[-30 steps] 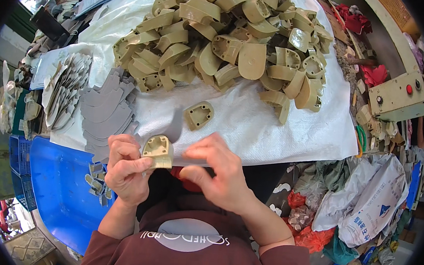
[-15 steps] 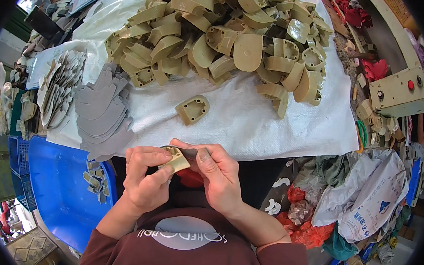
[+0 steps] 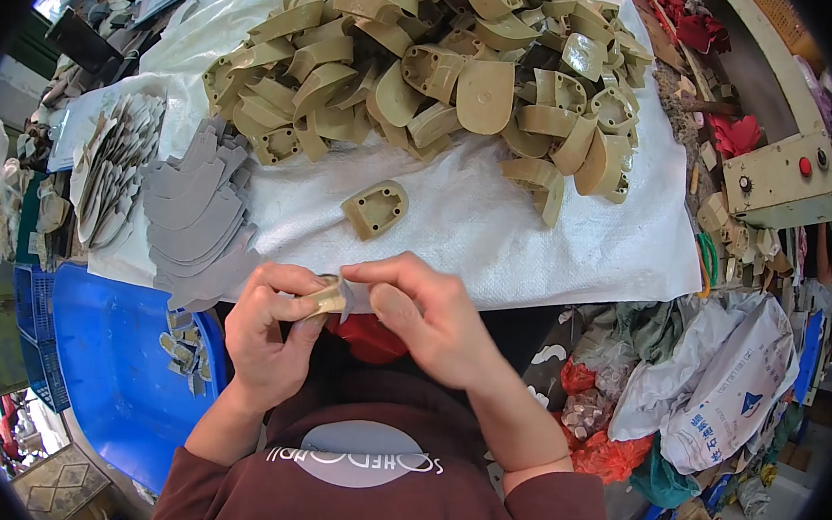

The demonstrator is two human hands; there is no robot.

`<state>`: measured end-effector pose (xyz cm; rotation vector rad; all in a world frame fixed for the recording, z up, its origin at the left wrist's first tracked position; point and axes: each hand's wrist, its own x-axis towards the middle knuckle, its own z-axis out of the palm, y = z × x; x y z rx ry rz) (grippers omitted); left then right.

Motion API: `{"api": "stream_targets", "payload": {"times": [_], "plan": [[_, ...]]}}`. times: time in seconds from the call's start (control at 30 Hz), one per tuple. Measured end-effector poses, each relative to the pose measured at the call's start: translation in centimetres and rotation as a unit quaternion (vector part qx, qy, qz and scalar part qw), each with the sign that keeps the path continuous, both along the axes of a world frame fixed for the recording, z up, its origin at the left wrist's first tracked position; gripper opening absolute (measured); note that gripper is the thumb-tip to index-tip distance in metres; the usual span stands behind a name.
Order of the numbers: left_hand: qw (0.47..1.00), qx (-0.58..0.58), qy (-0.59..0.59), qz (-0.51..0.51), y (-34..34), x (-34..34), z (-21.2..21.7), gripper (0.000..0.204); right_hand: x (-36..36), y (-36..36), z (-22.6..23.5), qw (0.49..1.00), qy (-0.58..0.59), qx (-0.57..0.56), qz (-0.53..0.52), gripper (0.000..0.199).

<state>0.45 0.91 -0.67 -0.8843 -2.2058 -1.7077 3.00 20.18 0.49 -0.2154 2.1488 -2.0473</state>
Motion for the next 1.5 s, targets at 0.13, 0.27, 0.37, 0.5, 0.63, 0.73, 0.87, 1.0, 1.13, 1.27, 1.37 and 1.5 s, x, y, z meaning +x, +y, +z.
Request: {"api": "stream_targets", "payload": {"times": [0.13,0.27,0.37,0.5,0.63,0.73,0.87,1.0,1.13,1.27,1.37,1.5], "plan": [[0.996,0.023,-0.007,-0.089,0.1,0.0,0.1,0.03,-0.8,1.0,-1.1,0.984,-0.093,-0.128,0.086,0.039],[0.996,-0.008,0.032,-0.085,0.4,-0.1,0.0,0.03,-1.4,0.9,-0.8,0.988,-0.076,-0.098,0.095,0.042],[0.995,0.031,-0.068,-0.064,0.4,0.3,0.0,0.025,-1.4,-0.2,-1.4,0.99,-0.086,-0.101,0.044,0.039],[0.944,0.191,-0.27,0.014,1.2,0.7,0.7,0.017,-0.9,-1.3,-2.0,0.984,0.058,-0.168,-0.026,0.035],[0.92,0.217,-0.326,-0.026,1.6,0.9,0.3,0.013,-0.7,-1.9,-2.0,0.985,0.158,0.005,-0.076,0.019],[0.914,0.227,-0.336,-0.028,1.7,0.9,0.2,0.013,-0.7,-2.8,-1.5,0.98,0.158,-0.004,-0.118,0.014],[0.929,0.194,-0.316,-0.016,1.6,0.6,0.4,0.012,-0.9,-2.6,-1.3,0.986,0.132,-0.051,-0.092,0.01],[0.983,0.085,-0.164,0.016,1.8,0.7,-0.3,0.016,-1.0,-2.8,-1.0,0.938,0.278,0.132,-0.157,0.016],[0.996,-0.008,-0.056,0.065,1.3,0.1,1.0,0.017,-0.4,-1.6,-1.6,0.981,0.144,-0.104,-0.074,0.02],[0.992,-0.034,0.108,0.051,0.7,-0.5,-0.2,0.019,-1.1,-0.2,-0.5,0.986,0.002,-0.164,0.005,0.042],[0.991,-0.024,0.129,0.017,0.7,-0.3,-0.3,0.022,-1.4,0.4,-0.8,0.989,-0.016,-0.142,0.027,0.053],[0.993,0.092,-0.05,-0.049,0.0,-0.1,-1.4,0.046,-1.9,0.6,-0.4,0.979,0.203,0.021,-0.015,0.058]]}}
